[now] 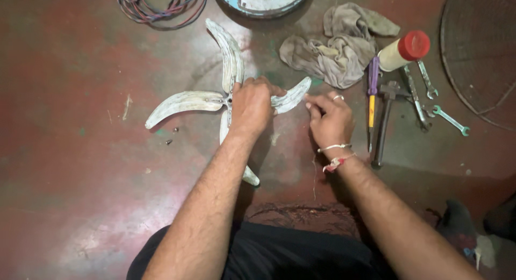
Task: The person sits on the floor and wipes fan blades with a cloth, then works on the fan motor hub, fitting a small component onto the motor of a pedestal fan with the guard attached. The person handles the blades one at a time and wipes them before turning to the motor assembly.
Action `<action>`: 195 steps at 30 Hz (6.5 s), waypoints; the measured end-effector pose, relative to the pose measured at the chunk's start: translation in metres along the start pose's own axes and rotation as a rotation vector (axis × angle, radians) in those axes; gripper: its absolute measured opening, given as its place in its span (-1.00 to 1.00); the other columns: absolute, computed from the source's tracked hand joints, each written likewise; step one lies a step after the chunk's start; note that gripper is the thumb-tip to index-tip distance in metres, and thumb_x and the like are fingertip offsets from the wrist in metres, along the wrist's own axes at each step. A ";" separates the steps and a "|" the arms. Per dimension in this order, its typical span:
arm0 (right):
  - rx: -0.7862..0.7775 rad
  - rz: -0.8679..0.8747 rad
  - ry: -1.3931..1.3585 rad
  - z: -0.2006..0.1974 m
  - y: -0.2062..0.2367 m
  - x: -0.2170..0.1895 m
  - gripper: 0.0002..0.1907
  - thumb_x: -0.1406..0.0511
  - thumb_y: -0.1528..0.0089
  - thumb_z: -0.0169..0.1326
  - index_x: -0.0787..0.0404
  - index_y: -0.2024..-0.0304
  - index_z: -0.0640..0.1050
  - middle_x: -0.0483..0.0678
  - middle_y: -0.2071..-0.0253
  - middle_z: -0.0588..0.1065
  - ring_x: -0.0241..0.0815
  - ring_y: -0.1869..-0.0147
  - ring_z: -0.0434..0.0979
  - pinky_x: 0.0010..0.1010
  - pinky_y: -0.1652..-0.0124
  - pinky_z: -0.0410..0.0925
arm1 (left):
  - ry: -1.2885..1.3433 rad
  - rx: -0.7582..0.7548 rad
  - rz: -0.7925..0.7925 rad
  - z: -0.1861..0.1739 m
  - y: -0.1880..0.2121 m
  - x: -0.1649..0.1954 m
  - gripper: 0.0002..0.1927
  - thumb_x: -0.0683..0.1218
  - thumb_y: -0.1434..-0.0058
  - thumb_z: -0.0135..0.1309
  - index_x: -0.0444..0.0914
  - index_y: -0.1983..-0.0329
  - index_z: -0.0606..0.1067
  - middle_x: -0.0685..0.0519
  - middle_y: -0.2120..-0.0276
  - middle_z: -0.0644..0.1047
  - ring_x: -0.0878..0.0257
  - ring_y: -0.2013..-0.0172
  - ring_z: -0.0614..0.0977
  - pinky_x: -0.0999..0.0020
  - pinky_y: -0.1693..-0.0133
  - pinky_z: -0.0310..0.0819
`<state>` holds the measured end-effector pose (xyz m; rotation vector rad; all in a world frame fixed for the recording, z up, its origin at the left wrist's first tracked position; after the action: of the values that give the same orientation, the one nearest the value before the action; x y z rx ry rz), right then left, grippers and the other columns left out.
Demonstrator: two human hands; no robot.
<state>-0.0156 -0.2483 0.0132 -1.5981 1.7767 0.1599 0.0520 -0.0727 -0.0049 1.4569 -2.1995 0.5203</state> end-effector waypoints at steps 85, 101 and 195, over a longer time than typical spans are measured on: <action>-0.089 -0.051 -0.059 0.018 0.026 -0.029 -0.82 0.35 -0.21 0.30 -0.01 0.15 0.72 -0.04 0.29 0.53 0.02 0.23 0.56 -0.19 0.24 0.40 | 0.035 0.068 -0.001 -0.002 -0.002 -0.004 -0.58 -0.32 -0.08 0.06 0.03 0.21 0.74 -0.05 0.22 0.62 -0.01 0.10 0.58 0.02 0.01 0.30; -0.065 -0.064 -0.080 0.015 0.029 -0.037 -0.75 0.42 -0.20 0.26 0.00 0.11 0.71 -0.03 0.28 0.52 0.00 0.20 0.56 -0.22 0.20 0.41 | 0.134 0.081 -0.015 -0.005 -0.002 -0.007 -0.58 -0.29 0.01 0.20 0.00 0.13 0.72 -0.05 0.18 0.64 -0.05 0.08 0.59 -0.02 0.04 0.34; -0.194 -0.434 0.231 0.013 -0.045 -0.027 -0.62 0.52 -0.16 0.15 0.08 0.02 0.70 -0.10 -0.06 0.60 0.00 -0.13 0.56 -0.18 -0.10 0.42 | 0.010 0.217 -0.368 -0.040 -0.004 -0.075 -0.64 -0.34 -0.01 0.08 -0.32 0.09 0.59 -0.30 -0.13 0.45 -0.24 0.07 0.62 -0.05 0.04 0.50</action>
<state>0.0294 -0.2291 0.0359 -2.1764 1.5682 -0.0630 0.0878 0.0043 -0.0131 1.9134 -1.8467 0.6475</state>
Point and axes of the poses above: each hand's wrist, its own y-axis away from the middle knuckle, its own z-axis out of the palm, x = y × z, the point moved 8 cm from there along -y, towards the middle knuckle
